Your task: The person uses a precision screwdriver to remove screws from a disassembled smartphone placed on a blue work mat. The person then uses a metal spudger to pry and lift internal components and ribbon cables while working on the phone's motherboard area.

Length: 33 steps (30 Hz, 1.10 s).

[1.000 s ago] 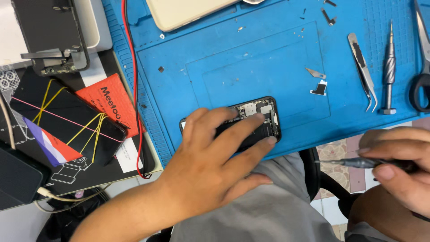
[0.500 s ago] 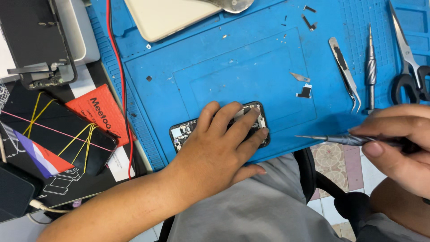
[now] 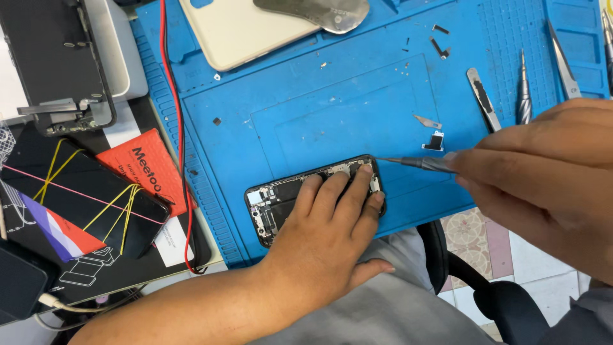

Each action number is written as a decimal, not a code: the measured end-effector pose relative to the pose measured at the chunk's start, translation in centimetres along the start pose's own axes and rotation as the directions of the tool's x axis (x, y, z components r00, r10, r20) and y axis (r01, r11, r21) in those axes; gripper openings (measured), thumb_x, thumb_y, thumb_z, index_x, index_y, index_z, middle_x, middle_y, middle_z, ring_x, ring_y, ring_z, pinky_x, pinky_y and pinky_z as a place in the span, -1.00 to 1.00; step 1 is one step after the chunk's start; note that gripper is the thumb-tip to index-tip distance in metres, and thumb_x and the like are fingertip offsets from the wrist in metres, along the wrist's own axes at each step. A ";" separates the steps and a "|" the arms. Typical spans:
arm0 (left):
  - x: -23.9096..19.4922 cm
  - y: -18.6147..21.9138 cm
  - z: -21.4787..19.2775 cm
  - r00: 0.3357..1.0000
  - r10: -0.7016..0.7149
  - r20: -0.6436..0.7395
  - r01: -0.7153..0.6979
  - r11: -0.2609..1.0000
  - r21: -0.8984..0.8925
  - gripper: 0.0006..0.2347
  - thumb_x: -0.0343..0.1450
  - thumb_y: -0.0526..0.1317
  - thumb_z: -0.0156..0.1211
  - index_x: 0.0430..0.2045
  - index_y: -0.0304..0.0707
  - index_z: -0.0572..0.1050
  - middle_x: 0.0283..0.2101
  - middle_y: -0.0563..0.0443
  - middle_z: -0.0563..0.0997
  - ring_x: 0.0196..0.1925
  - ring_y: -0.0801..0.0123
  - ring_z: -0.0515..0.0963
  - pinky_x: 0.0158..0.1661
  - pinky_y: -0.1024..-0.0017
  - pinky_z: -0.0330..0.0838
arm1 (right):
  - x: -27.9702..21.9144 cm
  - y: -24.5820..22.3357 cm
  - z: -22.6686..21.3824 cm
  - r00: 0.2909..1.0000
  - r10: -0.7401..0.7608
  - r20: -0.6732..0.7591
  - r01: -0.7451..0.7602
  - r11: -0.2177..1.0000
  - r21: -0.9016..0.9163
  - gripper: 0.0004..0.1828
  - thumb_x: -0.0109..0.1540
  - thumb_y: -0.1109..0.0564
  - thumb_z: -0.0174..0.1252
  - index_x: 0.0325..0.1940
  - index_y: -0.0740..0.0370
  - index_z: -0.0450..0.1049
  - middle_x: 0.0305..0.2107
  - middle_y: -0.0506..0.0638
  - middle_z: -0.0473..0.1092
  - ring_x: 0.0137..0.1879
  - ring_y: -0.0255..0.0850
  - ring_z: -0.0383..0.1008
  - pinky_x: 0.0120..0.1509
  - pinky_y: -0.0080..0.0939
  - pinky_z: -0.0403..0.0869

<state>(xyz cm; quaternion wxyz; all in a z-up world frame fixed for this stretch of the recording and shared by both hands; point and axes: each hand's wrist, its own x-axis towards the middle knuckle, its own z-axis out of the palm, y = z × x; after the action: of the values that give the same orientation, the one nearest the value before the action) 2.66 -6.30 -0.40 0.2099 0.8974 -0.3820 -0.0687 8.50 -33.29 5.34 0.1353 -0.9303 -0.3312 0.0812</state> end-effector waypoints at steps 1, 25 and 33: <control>0.0 0.0 0.1 1.000 -0.002 -0.001 0.002 1.000 0.002 -0.29 0.33 0.22 0.19 0.17 -0.50 0.41 0.34 -0.47 0.29 0.31 -0.22 0.26 0.31 -0.12 0.09 | 0.4 -0.2 -0.4 0.999 -0.050 -0.002 0.050 0.999 -0.014 -0.65 0.04 0.06 0.40 -0.10 0.13 0.65 -0.36 -0.06 0.57 -0.38 -0.23 0.55 -0.24 -0.15 0.46; 0.0 -0.5 -0.1 0.999 0.015 0.032 -0.015 1.000 -0.012 -0.37 0.35 0.19 0.14 0.11 -0.42 0.45 0.36 -0.42 0.30 0.31 -0.18 0.27 0.28 -0.10 0.10 | 4.6 -3.4 -1.4 0.989 -0.143 0.024 0.145 0.975 -0.168 -0.75 -0.01 0.02 0.36 -0.30 0.11 0.62 -0.44 -0.11 0.50 -0.38 -0.20 0.49 -0.23 -0.15 0.42; 0.1 -0.3 0.0 0.999 0.005 0.033 -0.005 1.000 0.014 -0.35 0.32 0.21 0.17 0.12 -0.40 0.45 0.37 -0.41 0.28 0.33 -0.18 0.26 0.28 -0.11 0.09 | 5.7 -4.8 -1.4 0.932 0.039 0.361 0.120 0.905 -0.409 -0.81 0.11 -0.09 0.25 -0.42 0.01 0.49 -0.63 -0.14 0.34 -0.43 -0.24 0.49 -0.19 -0.18 0.47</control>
<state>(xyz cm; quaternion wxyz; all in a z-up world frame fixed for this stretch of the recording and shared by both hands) 2.92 -6.17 -0.50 0.1976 0.8967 -0.3880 -0.0803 10.31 -26.36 7.78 -0.1317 -0.8992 -0.3796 0.1735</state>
